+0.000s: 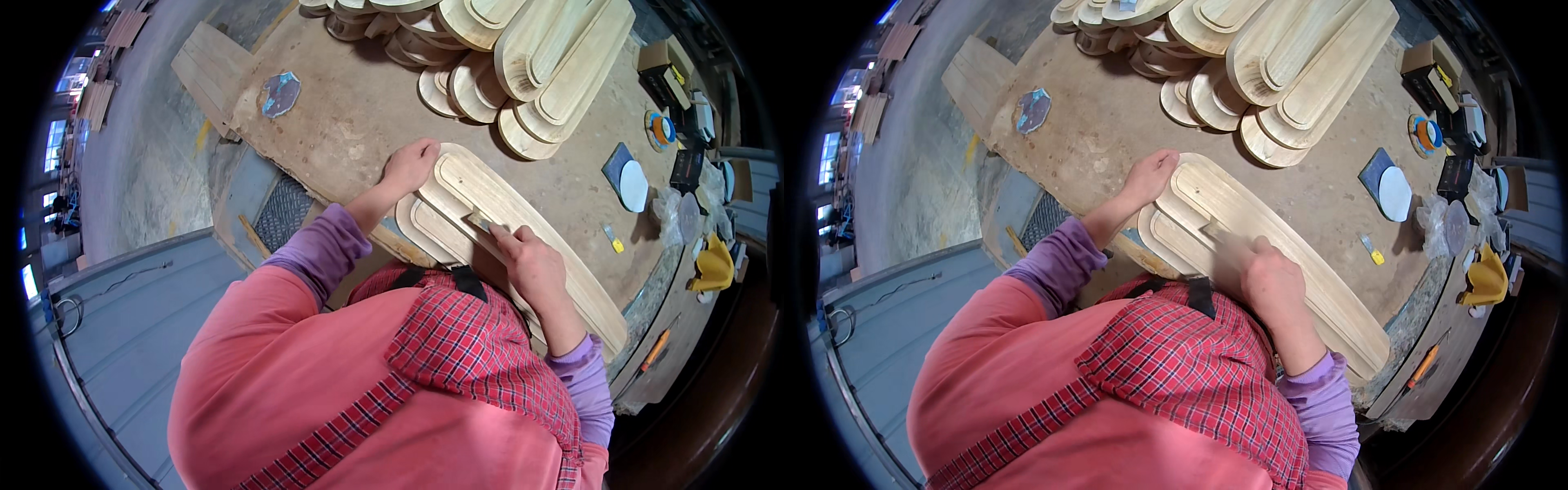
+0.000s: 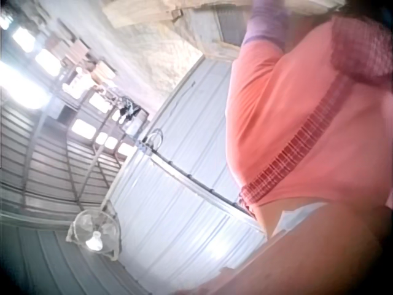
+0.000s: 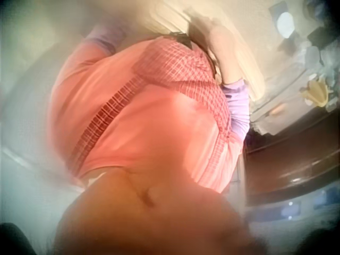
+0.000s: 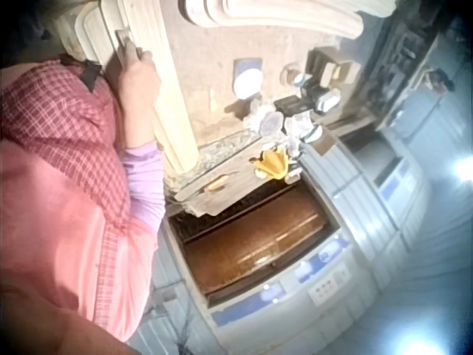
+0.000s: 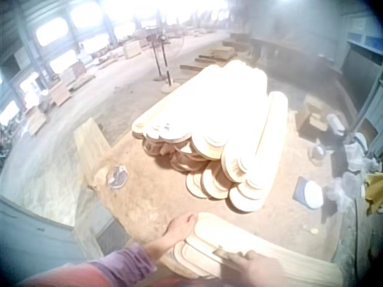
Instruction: The person assembles wooden trays by applying glue to the edges of two pieces and pressing them together. They then use a power tool with a sanding disc to smooth the edges of the assembled tray.
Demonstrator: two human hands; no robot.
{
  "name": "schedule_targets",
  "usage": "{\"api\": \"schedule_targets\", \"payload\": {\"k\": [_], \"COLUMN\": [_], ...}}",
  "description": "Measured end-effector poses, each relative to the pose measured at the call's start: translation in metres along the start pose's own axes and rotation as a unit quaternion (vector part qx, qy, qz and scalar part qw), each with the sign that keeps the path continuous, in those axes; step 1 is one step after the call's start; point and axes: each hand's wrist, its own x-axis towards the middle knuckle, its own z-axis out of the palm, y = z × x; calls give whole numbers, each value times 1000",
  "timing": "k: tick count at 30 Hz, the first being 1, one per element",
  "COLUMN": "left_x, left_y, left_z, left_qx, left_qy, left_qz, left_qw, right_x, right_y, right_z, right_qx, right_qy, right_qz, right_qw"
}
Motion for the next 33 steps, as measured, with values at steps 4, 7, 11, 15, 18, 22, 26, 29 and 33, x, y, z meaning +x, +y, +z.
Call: {"api": "schedule_targets", "payload": {"k": [4,7,11,15,18,22,26,29,33], "left_x": [-1,0,-1,-3,-2,-3,-3,-2,-5], "left_y": [1,-1,3,5,6,3,2,2,11], "left_z": [0,1,-2,-3,-2,-1,0,2,-1], "left_qx": [-16,-21,-8,-1,-11,6,-37,-14,3], "left_qy": [-13,-17,-17,-15,-20,-9,-12,-6,-6], "left_qz": [-27,-30,-33,-44,-44,-32,-46,-27,-51], "left_qw": [999,999,999,999,999,999,998,1000,999], "right_x": [10,8,8,17,14,10,27,46,64], "right_y": [-6,-3,3,3,7,16,26,17,-6], "right_z": [2,3,-10,-7,1,-26,-15,-6,-12], "right_qx": [3,-29,-68,-58,-68,-56,-7,20,16], "right_qy": [27,-1,-18,26,2,-37,12,35,39], "right_qz": [-15,-14,-39,-61,-52,-51,-54,-73,-85], "right_qw": [1000,999,997,996,996,996,998,997,996]}}
